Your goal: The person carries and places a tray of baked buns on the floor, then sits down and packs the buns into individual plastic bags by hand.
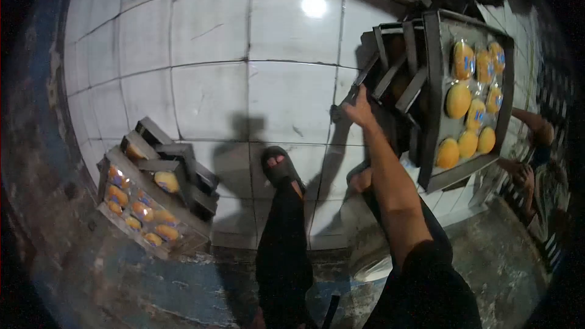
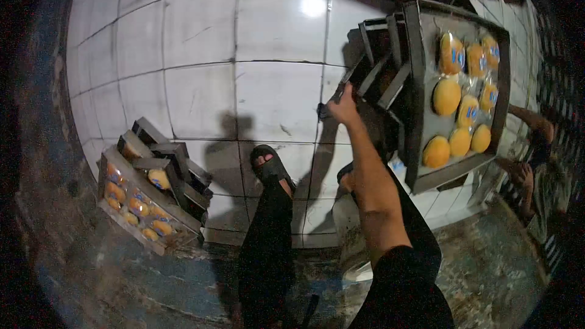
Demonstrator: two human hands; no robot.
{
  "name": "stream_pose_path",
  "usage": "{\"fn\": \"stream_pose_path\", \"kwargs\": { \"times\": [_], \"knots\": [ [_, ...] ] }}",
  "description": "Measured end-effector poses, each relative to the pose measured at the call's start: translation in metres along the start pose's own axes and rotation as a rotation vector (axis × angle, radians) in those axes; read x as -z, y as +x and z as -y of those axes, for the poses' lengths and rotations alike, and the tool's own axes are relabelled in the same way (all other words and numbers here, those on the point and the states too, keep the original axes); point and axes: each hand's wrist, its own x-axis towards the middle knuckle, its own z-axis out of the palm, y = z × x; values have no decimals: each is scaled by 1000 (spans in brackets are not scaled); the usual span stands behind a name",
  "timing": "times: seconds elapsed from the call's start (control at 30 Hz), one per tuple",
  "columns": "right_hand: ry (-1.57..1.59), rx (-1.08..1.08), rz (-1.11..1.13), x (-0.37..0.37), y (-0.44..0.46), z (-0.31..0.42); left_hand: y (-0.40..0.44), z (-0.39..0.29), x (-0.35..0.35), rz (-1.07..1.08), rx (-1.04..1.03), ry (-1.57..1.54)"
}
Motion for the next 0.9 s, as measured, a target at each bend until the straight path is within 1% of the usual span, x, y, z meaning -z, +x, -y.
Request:
{"fn": "stream_pose_path", "kwargs": {
  "times": [0.07, 0.1, 0.13, 0.17, 0.23, 0.33, 0.43, 0.5, 0.57, 0.6, 0.67, 0.73, 0.8, 0.83, 0.87, 0.9],
  "knots": [
    [38, -62, 43, -37, -13, 50, -9, 12, 4, -18, 57, -70],
    [52, -127, 87, -50, -28, 92, -11, 16, 6, -35, 93, -109],
    [36, -110, 107, -71, -33, 106, -12, 19, 9, -41, 72, -106],
    [-89, -172, 173, -92, -35, 114, -13, 22, 6, -64, 42, -88],
    [-231, -213, 232, -127, -39, 125, -19, 33, 6, -114, -19, -64],
    [-329, -217, 329, -188, -45, 117, -25, 52, 14, -180, -79, -37],
    [-235, -258, 345, -260, -57, 147, -39, 51, 14, -243, -120, 25],
    [-106, -339, 326, -315, -60, 171, -48, 52, 16, -283, -173, 89],
    [6, -353, 332, -355, -64, 201, -44, 49, 20, -297, -164, 114],
    [27, -256, 365, -351, -83, 236, -35, 45, 22, -285, -130, 113],
    [15, 108, 486, -318, -146, 302, -51, 45, 22, -208, -39, 93],
    [44, 506, 669, -265, -232, 374, -84, 43, 36, -86, 159, 111],
    [97, 916, 843, -179, -309, 451, -86, 47, 56, -59, 64, 78],
    [130, 1076, 950, -134, -337, 485, -93, 54, 59, -51, 99, 73],
    [148, 1189, 1071, -67, -356, 503, -117, 43, 31, -95, 81, 42],
    [106, 1188, 1228, -19, -357, 517, -107, 41, 22, -138, 47, -6]
  ]
}}
